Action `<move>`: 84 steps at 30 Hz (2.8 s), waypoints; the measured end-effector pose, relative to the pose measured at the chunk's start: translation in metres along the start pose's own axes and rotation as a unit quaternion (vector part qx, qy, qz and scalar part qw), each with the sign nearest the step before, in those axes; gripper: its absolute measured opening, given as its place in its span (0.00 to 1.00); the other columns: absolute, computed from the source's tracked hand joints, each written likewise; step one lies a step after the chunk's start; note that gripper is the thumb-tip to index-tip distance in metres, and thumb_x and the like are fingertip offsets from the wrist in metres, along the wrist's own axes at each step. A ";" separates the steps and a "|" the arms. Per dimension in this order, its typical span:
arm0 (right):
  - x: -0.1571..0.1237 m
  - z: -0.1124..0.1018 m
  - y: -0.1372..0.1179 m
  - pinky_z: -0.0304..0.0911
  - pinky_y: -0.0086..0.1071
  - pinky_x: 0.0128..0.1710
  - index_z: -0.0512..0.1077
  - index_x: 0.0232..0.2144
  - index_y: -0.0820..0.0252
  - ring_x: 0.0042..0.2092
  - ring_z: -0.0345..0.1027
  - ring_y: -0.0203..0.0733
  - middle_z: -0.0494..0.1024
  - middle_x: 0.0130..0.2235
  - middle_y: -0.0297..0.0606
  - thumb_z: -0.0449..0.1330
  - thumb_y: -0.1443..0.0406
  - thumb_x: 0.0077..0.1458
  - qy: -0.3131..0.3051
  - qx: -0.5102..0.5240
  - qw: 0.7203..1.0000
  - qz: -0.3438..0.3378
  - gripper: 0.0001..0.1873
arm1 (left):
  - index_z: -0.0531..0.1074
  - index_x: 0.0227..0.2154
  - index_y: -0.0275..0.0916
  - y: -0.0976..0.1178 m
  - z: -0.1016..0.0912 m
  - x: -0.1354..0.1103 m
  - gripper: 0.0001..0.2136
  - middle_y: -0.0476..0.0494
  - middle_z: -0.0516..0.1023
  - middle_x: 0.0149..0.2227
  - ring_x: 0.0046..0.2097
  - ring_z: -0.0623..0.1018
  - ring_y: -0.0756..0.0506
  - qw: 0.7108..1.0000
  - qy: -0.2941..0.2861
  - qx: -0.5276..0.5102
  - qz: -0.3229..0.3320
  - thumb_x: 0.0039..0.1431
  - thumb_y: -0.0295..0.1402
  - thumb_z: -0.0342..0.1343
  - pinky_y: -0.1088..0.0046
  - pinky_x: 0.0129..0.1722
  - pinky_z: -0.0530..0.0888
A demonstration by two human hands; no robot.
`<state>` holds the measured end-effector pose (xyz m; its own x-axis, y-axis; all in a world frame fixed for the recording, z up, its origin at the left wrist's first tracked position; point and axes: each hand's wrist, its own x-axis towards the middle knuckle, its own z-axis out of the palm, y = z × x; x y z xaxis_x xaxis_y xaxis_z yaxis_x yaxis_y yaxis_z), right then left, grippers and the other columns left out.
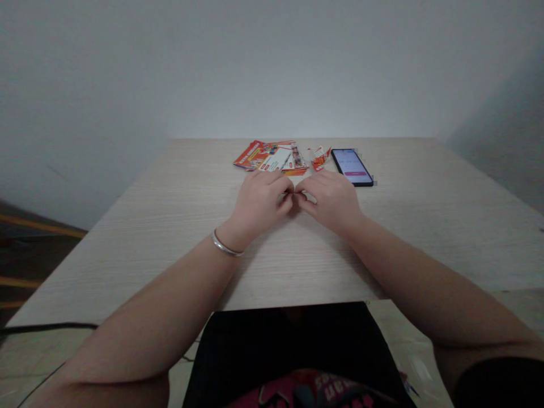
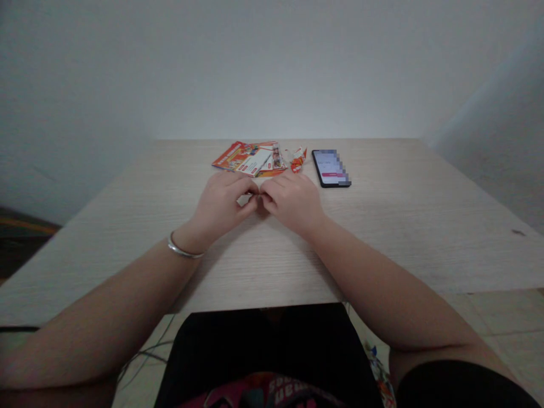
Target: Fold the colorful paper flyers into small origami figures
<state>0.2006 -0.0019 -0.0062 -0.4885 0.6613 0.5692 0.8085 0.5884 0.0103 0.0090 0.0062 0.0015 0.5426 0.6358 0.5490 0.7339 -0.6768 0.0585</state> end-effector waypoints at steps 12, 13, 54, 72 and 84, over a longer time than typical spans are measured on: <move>0.000 -0.006 0.007 0.58 0.38 0.38 0.77 0.30 0.58 0.37 0.72 0.46 0.82 0.33 0.41 0.59 0.66 0.57 -0.022 0.008 0.999 0.024 0.07 | 0.74 0.28 0.39 -0.013 -0.008 -0.002 0.05 0.41 0.80 0.33 0.41 0.78 0.39 0.999 -0.021 0.037 0.007 0.57 0.31 0.55 0.59 0.46 0.67; -0.001 -0.007 0.009 0.58 0.38 0.39 0.77 0.30 0.58 0.37 0.73 0.46 0.82 0.34 0.40 0.59 0.66 0.57 -0.021 0.010 0.999 0.025 0.06 | 0.74 0.28 0.39 -0.015 -0.009 -0.002 0.05 0.41 0.81 0.34 0.42 0.78 0.39 0.999 -0.025 0.038 0.000 0.57 0.30 0.55 0.59 0.46 0.68; -0.012 0.017 0.045 0.67 0.54 0.56 0.71 0.56 0.57 0.60 0.69 0.57 0.73 0.62 0.53 0.70 0.65 0.46 -0.032 0.239 0.964 0.110 0.33 | 0.73 0.46 0.36 -0.032 0.010 -0.005 0.17 0.48 0.77 0.31 0.29 0.76 0.50 0.840 -0.098 -0.421 -0.328 0.52 0.26 0.60 0.74 0.28 0.72; -0.012 0.011 0.049 0.70 0.40 0.39 0.78 0.40 0.57 0.36 0.72 0.43 0.82 0.40 0.40 0.62 0.68 0.55 0.021 0.226 0.961 0.159 0.10 | 0.78 0.41 0.38 -0.025 0.001 -0.007 0.19 0.42 0.79 0.40 0.38 0.76 0.47 0.863 -0.128 -0.427 -0.240 0.65 0.47 0.50 0.72 0.35 0.74; -0.012 0.019 0.044 0.72 0.42 0.45 0.80 0.40 0.56 0.43 0.76 0.46 0.84 0.41 0.40 0.62 0.67 0.58 -0.053 0.244 0.964 0.089 0.09 | 0.81 0.42 0.39 -0.020 0.003 -0.009 0.15 0.48 0.77 0.30 0.29 0.71 0.50 0.886 -0.188 -0.384 -0.180 0.61 0.42 0.56 0.75 0.27 0.66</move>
<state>0.2353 0.0249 -0.0278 -0.4077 0.8012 0.4380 0.6452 0.5923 -0.4826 -0.0094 0.0150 -0.0076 0.5339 0.8425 0.0716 0.4705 -0.3663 0.8028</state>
